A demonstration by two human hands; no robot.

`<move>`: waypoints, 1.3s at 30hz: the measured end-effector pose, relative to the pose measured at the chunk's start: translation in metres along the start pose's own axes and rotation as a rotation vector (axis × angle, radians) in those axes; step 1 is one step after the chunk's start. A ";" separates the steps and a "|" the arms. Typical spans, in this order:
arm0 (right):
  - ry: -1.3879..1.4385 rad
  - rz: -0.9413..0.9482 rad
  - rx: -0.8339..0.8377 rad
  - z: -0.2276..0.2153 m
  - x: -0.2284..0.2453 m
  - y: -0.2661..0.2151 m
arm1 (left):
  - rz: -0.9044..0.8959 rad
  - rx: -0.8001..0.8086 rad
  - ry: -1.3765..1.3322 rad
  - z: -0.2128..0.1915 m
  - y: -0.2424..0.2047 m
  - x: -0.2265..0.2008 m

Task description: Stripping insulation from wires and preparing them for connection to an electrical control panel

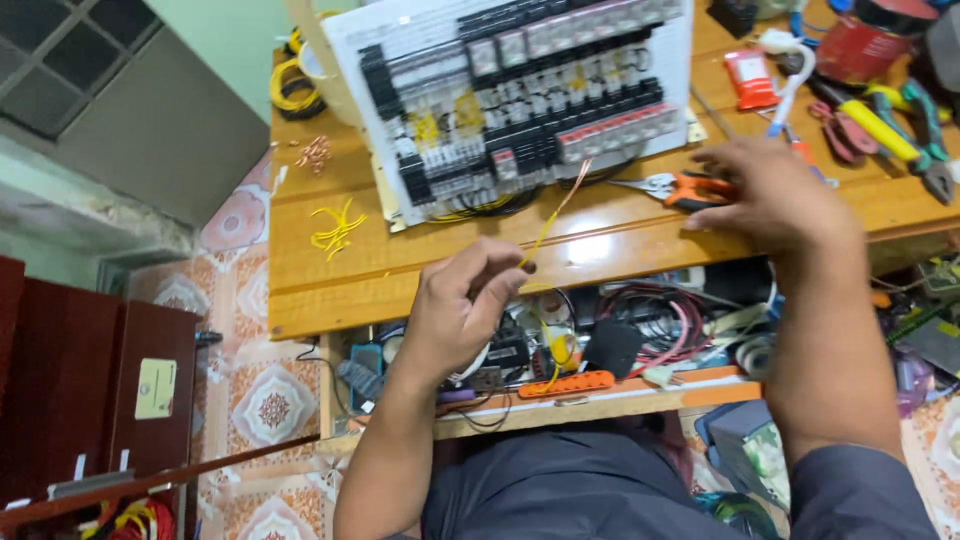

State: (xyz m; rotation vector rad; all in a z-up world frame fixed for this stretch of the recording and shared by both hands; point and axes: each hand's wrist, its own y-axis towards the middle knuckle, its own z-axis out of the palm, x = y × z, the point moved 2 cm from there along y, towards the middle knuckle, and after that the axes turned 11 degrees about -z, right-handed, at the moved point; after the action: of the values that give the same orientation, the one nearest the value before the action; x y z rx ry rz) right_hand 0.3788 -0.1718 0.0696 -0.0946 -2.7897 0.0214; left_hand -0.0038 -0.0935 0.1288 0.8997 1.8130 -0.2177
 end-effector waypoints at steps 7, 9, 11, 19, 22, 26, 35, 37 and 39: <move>0.108 -0.032 0.043 -0.009 0.005 -0.005 | -0.053 0.058 -0.257 0.048 0.030 0.029; 0.178 -0.254 -0.061 -0.009 0.000 -0.009 | -0.030 0.017 -0.432 0.053 0.036 0.053; 0.634 -0.351 -0.131 0.013 -0.009 -0.007 | -0.082 -0.049 -0.522 0.057 0.039 0.073; 1.173 -0.256 -0.326 0.072 0.084 0.017 | 0.027 -0.318 -0.533 0.055 0.047 0.110; 1.020 -0.254 -0.217 0.071 0.105 0.016 | 0.052 -0.345 -0.424 0.057 0.043 0.115; 0.495 -0.336 -0.173 0.053 0.118 0.008 | 0.054 -0.390 -0.271 0.064 0.039 0.117; 0.324 -0.534 -0.325 0.043 0.127 0.004 | 0.139 -0.380 -0.236 0.088 0.028 0.110; 0.350 -0.573 -0.310 0.045 0.131 0.003 | 0.147 -0.373 -0.215 0.090 0.026 0.107; 0.352 -0.577 -0.243 0.053 0.130 0.004 | 0.140 -0.383 -0.215 0.093 0.025 0.113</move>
State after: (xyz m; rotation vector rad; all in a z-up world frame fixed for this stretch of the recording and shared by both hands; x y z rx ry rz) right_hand 0.2388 -0.1591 0.0638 0.5876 -2.3578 -0.4305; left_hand 0.0615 -0.0720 -0.0030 0.6977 1.5168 0.1161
